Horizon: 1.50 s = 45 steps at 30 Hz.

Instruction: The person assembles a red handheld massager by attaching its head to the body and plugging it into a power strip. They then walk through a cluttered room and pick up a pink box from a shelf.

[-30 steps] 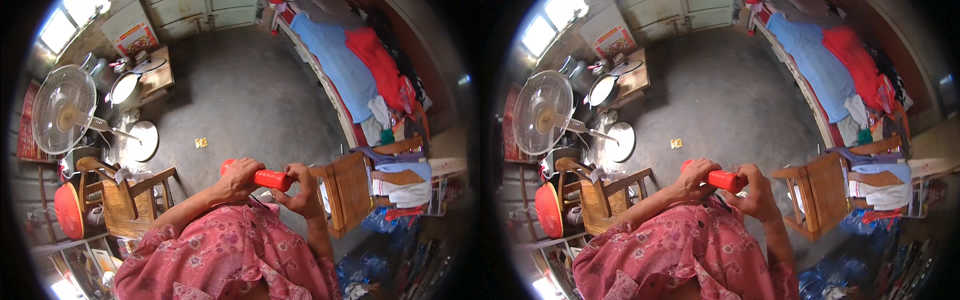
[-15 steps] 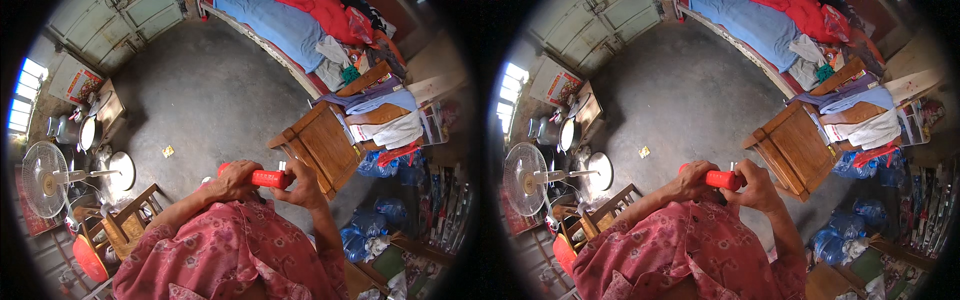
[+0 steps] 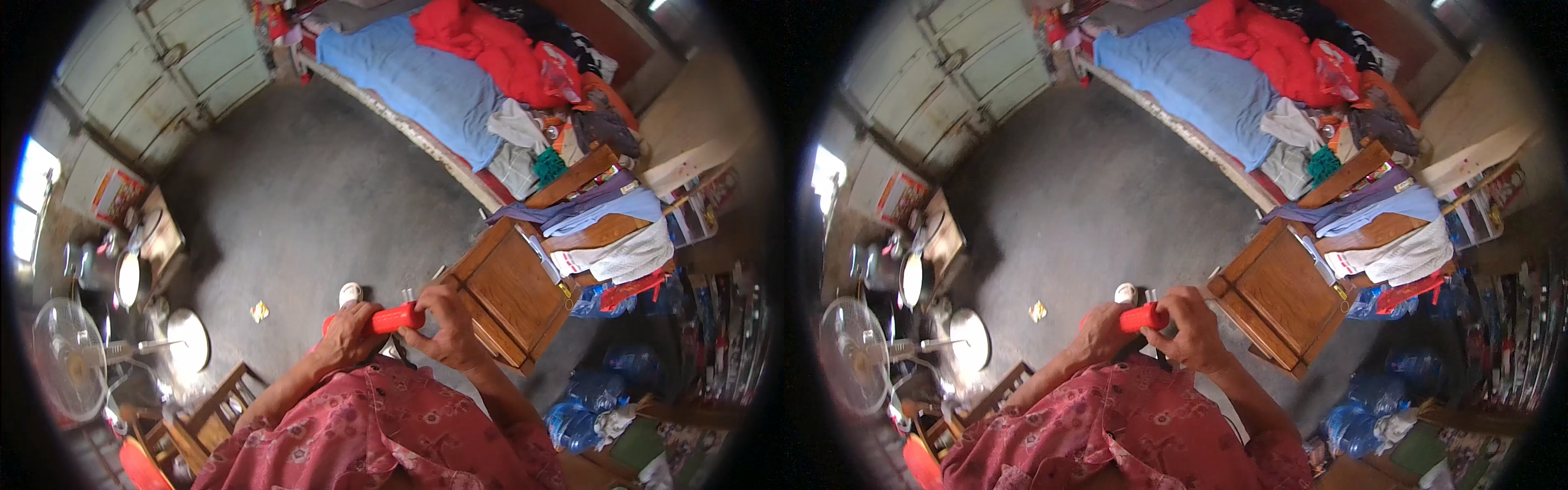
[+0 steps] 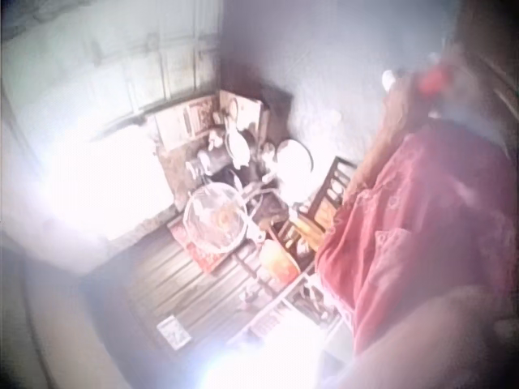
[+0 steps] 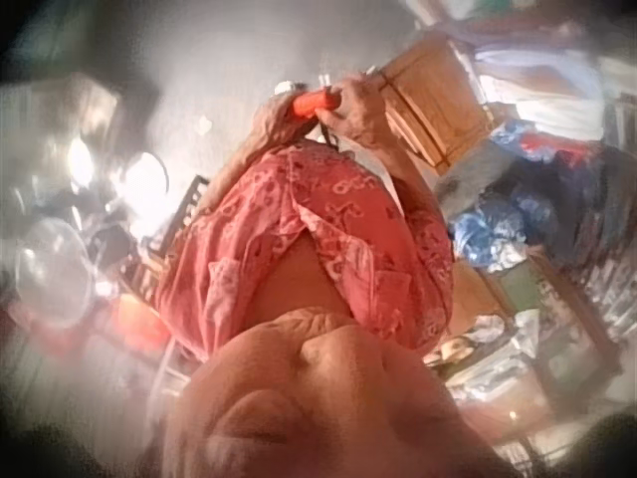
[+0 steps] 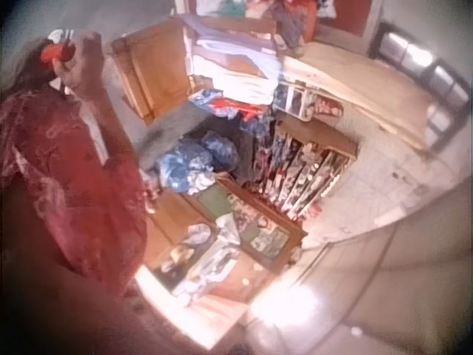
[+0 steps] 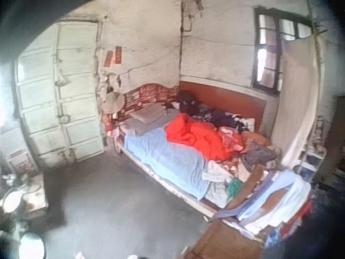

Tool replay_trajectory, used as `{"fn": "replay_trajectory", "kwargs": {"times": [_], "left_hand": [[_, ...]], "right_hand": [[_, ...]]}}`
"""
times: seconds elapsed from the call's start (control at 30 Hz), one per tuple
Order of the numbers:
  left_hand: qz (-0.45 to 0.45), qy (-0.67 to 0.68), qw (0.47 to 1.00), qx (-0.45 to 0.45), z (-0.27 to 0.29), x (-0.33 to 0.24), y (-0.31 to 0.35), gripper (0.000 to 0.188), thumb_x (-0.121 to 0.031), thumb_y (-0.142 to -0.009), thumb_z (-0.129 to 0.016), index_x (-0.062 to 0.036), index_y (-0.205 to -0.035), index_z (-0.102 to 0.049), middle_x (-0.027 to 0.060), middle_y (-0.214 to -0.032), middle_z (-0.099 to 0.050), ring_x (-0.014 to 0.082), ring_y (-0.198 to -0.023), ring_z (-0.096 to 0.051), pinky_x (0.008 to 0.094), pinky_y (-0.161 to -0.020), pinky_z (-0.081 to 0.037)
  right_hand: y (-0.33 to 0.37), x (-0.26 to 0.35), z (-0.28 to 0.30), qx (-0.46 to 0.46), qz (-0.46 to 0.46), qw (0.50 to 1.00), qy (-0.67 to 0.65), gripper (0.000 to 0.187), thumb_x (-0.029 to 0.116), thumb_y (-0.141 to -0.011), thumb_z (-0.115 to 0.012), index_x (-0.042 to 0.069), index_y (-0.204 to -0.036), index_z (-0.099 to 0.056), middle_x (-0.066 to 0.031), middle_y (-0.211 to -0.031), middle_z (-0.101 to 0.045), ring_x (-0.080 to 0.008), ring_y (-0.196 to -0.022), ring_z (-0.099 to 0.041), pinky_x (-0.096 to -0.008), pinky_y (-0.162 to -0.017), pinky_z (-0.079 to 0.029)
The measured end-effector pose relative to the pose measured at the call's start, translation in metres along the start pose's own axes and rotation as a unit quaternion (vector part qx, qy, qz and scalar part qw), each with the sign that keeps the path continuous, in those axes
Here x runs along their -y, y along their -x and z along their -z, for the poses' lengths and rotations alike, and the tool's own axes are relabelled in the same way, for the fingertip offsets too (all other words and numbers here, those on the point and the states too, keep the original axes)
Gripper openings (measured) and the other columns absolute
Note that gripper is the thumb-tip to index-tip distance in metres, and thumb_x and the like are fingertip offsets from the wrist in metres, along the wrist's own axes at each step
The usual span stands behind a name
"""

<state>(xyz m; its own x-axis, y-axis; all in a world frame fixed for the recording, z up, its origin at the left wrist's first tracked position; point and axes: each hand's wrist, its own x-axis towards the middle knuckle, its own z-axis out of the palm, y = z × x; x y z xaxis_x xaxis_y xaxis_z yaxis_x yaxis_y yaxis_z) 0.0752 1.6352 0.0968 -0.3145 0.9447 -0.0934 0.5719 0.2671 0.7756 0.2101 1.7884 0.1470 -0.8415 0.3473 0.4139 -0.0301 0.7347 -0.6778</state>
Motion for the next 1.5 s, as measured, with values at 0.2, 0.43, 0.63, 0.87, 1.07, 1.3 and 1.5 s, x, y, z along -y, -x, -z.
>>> {"fn": "replay_trajectory", "kwargs": {"times": [0.2,0.43,0.63,0.87,1.07,1.3,1.5], "left_hand": [[-0.061,0.063,0.996,-0.032,0.065,0.034,-0.048,0.035,-0.02,-0.073,-0.064,-0.004,-0.102,-0.051,0.015,-0.087,-0.057,0.0347,-0.083,-0.053,0.0426,-0.071,-0.041],[-0.121,0.019,0.992,0.023,0.138,0.078,-0.093,0.034,-0.018,-0.071,-0.065,-0.0034,-0.1,-0.053,0.0146,-0.087,-0.057,0.0339,-0.084,-0.054,0.0417,-0.072,-0.042],[-0.078,0.067,0.994,0.031,0.141,0.096,-0.093,0.036,-0.019,-0.07,-0.067,-0.0037,-0.099,-0.054,0.015,-0.088,-0.059,0.034,-0.083,-0.056,0.0415,-0.074,-0.044],[-0.097,0.048,0.992,0.062,0.146,0.109,-0.127,0.038,-0.019,-0.069,-0.066,-0.0023,-0.101,-0.054,0.0171,-0.09,-0.059,0.0344,-0.084,-0.057,0.0403,-0.076,-0.044],[-0.114,0.042,0.988,0.096,0.135,0.1,-0.183,0.034,-0.017,-0.069,-0.063,-0.0029,-0.098,-0.056,0.0166,-0.085,-0.06,0.0347,-0.082,-0.058,0.0408,-0.075,-0.045],[-0.186,-0.012,0.97,0.154,0.101,0.076,-0.294,0.033,-0.014,-0.068,-0.063,-0.0048,-0.099,-0.056,0.0152,-0.086,-0.061,0.0349,-0.081,-0.058,0.0425,-0.072,-0.046],[-0.244,-0.077,0.953,0.162,0.081,0.015,-0.387,0.042,-0.02,-0.065,-0.068,-0.0064,-0.103,-0.054,0.0139,-0.091,-0.06,0.0334,-0.083,-0.057,0.0425,-0.071,-0.046]], "right_hand": [[-0.073,-0.009,-0.029,0.027,-0.092,0.995,-0.023,0.039,0.021,-0.067,-0.072,0.004,-0.091,-0.046,-0.01,-0.085,-0.048,-0.0252,-0.077,-0.053,-0.0363,-0.067,-0.044],[-0.148,-0.012,-0.049,0.078,-0.081,0.994,0.012,0.04,0.022,-0.065,-0.073,0.005,-0.086,-0.043,-0.0091,-0.08,-0.048,-0.0264,-0.069,-0.053,-0.0364,-0.061,-0.044],[-0.173,-0.016,-0.065,0.1,-0.114,0.988,-0.001,0.04,0.024,-0.064,-0.072,0.005,-0.081,-0.041,-0.011,-0.075,-0.049,-0.0277,-0.065,-0.052,-0.037,-0.059,-0.044],[-0.18,-0.043,-0.062,0.084,-0.177,0.979,-0.062,0.04,0.024,-0.064,-0.073,0.003,-0.08,-0.043,-0.0121,-0.069,-0.052,-0.0254,-0.062,-0.054,-0.0355,-0.058,-0.045],[-0.18,-0.091,-0.042,0.037,-0.193,0.979,-0.049,0.04,0.029,-0.062,-0.074,0.003,-0.077,-0.047,-0.0146,-0.067,-0.054,-0.0312,-0.063,-0.055,-0.038,-0.06,-0.042],[-0.173,-0.169,0.017,0.018,-0.31,0.947,-0.08,0.048,0.038,-0.064,-0.074,0.002,-0.082,-0.048,-0.0138,-0.07,-0.055,-0.0275,-0.064,-0.056,-0.0356,-0.06,-0.044],[-0.174,-0.232,0.079,-0.067,-0.324,0.937,-0.112,0.045,0.034,-0.066,-0.075,0.003,-0.086,-0.049,-0.0087,-0.074,-0.053,-0.0184,-0.064,-0.054,-0.0304,-0.057,-0.045]]}}
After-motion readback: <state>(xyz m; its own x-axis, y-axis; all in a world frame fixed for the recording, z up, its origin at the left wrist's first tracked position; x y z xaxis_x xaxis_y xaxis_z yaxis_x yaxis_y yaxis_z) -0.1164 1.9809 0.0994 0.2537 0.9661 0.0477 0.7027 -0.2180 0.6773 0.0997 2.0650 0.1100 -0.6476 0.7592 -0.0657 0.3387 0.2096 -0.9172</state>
